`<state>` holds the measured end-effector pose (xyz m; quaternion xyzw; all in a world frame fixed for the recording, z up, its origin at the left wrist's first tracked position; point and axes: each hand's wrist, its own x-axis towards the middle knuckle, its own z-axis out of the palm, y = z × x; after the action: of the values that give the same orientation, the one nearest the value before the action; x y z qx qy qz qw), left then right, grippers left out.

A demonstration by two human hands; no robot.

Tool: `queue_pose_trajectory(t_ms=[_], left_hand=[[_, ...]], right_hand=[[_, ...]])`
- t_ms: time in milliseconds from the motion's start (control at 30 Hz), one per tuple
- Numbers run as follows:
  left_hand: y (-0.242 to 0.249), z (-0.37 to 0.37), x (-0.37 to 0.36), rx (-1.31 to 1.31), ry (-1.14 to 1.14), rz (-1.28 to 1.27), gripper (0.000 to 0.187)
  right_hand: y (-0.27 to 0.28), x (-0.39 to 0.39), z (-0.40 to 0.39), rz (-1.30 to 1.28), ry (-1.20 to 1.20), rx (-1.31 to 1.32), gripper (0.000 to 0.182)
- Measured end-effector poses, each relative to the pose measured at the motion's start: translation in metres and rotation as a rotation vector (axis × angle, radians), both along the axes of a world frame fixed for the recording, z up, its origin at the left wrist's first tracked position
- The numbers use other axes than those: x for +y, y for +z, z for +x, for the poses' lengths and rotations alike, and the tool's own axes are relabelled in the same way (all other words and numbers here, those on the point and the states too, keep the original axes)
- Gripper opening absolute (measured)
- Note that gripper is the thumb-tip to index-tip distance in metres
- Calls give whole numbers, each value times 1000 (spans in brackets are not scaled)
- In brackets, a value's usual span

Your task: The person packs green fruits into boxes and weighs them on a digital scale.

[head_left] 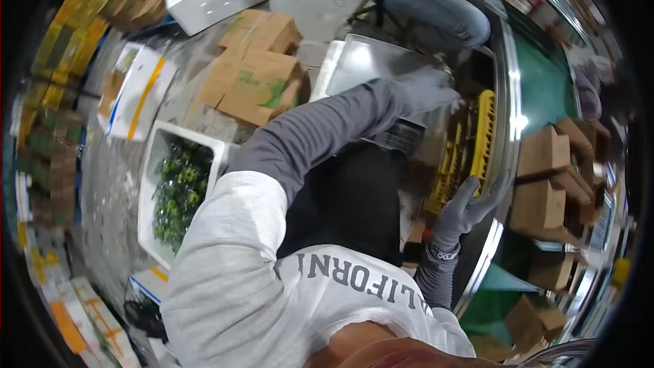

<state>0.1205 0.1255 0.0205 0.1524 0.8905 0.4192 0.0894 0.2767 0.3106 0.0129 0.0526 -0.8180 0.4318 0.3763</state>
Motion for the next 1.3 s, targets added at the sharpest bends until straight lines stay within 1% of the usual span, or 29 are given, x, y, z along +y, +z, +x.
queue_pose_trajectory(t_ms=[33,67,100,133,167,200,233,300,400,500,533,567,600,633,667,700,733,767,833,867,933,967,1033,1100,1133,1167,1200,1267,1300], left_hand=[[-3,9,-49,-62,147,127,69],[9,34,-88,-61,360,124,64],[-60,22,-156,-55,490,-19,65],[-75,37,-205,48,625,-404,69],[-43,68,-240,-263,641,-373,73],[-94,90,-284,-36,902,-718,74],[-98,107,-331,-316,940,-754,82],[-100,149,-384,-383,1130,-755,83],[-121,180,-457,-528,1166,-573,78],[-129,192,-474,-488,1221,-511,73],[-130,197,-476,-487,1148,-370,72],[-125,198,-478,-462,1070,-243,72],[-146,202,-483,-301,1121,-355,65],[-151,202,-475,-125,1181,-613,62],[-127,201,-459,-165,1146,-652,63],[-90,202,-440,-225,1153,-540,64],[-66,203,-426,-295,1152,-420,64],[-74,208,-437,-270,1181,-119,61],[-101,216,-463,-233,1175,488,54],[-72,215,-442,-236,1100,569,48],[-41,207,-416,-113,993,679,44],[-34,203,-406,-53,942,731,42],[-29,191,-380,46,893,570,39],[-30,170,-370,150,759,359,34],[-44,160,-370,210,657,239,32],[-41,141,-357,178,586,379,33],[-38,122,-343,137,518,517,35],[7,99,-290,-251,461,1261,48],[20,88,-267,-485,438,1607,56]], right_hand=[[-4,-9,-8,-7,106,-110,48],[-13,-13,-23,-62,223,-155,45],[-19,-26,-35,-110,335,-193,42],[-16,-41,-44,-106,460,-361,41],[-12,-55,-54,-99,580,-533,40],[-10,-69,-63,-90,699,-707,39],[-23,-87,-74,-120,850,-851,41],[-64,-125,-97,-183,1151,-1132,44],[-71,-197,-105,-206,1415,-1401,45],[-67,-261,-103,-304,1430,-1712,44],[-89,-274,-103,-383,1439,-1819,45],[-107,-290,-102,-467,1524,-1821,44],[-125,-306,-102,-552,1608,-1825,43],[-152,-325,-100,-305,1607,-1421,38],[-121,-323,-91,-366,1501,-1566,38],[-104,-320,-92,-228,1449,-1663,44],[-115,-318,-94,-252,1480,-1720,48],[-114,-315,-97,-297,1513,-1788,58],[-111,-308,-100,-436,1562,-1797,66],[-108,-308,-99,-303,1556,-1503,69],[-101,-307,-92,-53,1472,-935,74],[-86,-305,-88,277,1294,-606,76],[-47,-298,-81,838,825,49,82],[-19,-293,-86,810,937,172,63],[-15,-290,-89,882,857,208,57],[-9,-282,-91,958,765,235,52],[-2,-272,-90,929,657,192,40],[19,-246,-93,1007,497,113,38],[34,-229,-93,1041,430,77,38]])
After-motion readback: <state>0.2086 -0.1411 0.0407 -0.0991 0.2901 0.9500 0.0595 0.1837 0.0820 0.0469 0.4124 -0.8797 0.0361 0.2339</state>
